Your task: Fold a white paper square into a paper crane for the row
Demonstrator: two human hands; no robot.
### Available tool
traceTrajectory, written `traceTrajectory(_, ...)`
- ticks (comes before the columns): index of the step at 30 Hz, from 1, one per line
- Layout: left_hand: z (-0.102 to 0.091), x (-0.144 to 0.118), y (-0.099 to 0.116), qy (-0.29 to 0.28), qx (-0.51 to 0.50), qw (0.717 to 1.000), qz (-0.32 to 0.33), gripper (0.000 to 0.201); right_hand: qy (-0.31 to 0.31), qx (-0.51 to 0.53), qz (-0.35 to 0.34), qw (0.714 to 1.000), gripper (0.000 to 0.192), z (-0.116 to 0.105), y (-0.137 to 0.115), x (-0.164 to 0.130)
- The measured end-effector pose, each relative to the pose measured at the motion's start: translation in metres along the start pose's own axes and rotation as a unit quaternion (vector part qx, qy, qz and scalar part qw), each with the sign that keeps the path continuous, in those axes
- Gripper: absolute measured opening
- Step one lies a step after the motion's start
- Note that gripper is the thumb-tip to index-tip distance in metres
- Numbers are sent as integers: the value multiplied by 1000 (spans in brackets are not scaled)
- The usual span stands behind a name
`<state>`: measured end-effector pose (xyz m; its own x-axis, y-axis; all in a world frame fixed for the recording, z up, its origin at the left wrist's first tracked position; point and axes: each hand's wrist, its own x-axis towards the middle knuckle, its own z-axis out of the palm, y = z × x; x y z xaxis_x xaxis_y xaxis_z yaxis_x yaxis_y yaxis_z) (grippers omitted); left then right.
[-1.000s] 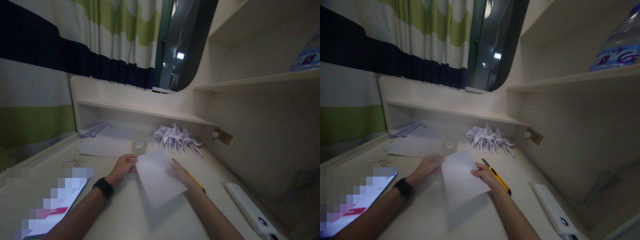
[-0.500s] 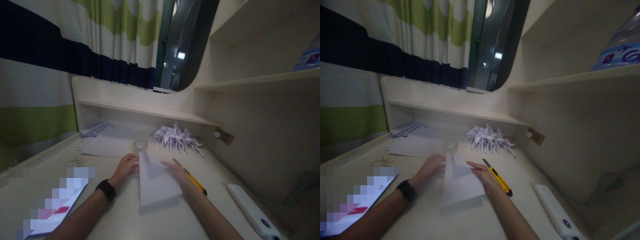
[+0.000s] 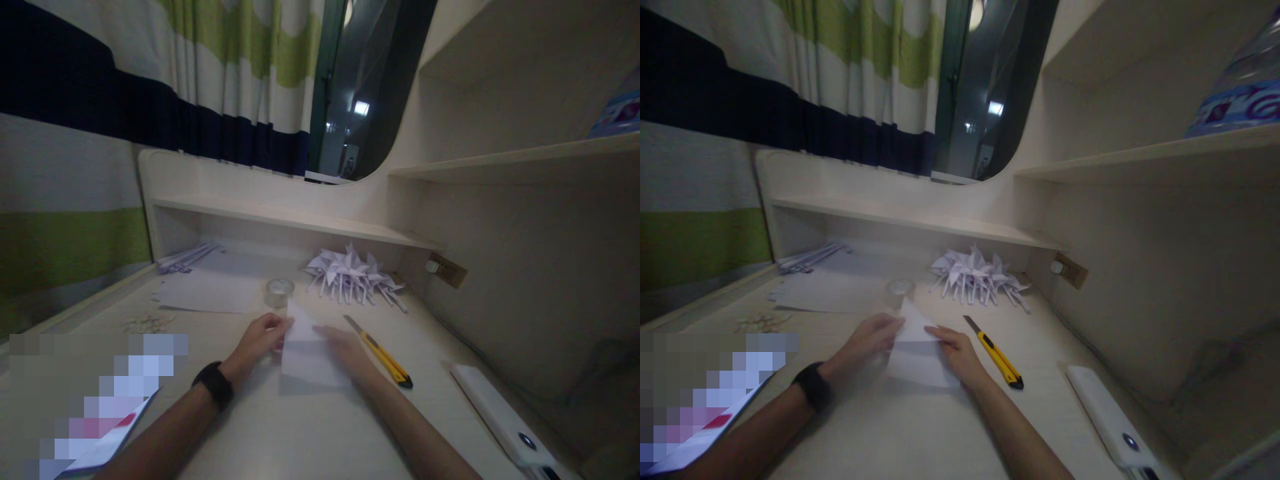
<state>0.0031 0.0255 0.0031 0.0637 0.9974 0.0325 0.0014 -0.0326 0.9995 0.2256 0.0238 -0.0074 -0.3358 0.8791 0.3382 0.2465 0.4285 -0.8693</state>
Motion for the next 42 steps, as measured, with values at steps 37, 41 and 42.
traceTrajectory(37,28,-29,-9,-23,219,954,204,32,168,255,112,946,52,30,-27,-9)
traceTrajectory(41,29,-30,-11,0,232,946,226,31,174,283,114,936,43,32,-38,-11)
traceTrajectory(42,29,-30,-11,4,233,945,230,31,174,292,119,933,43,33,-38,-11)
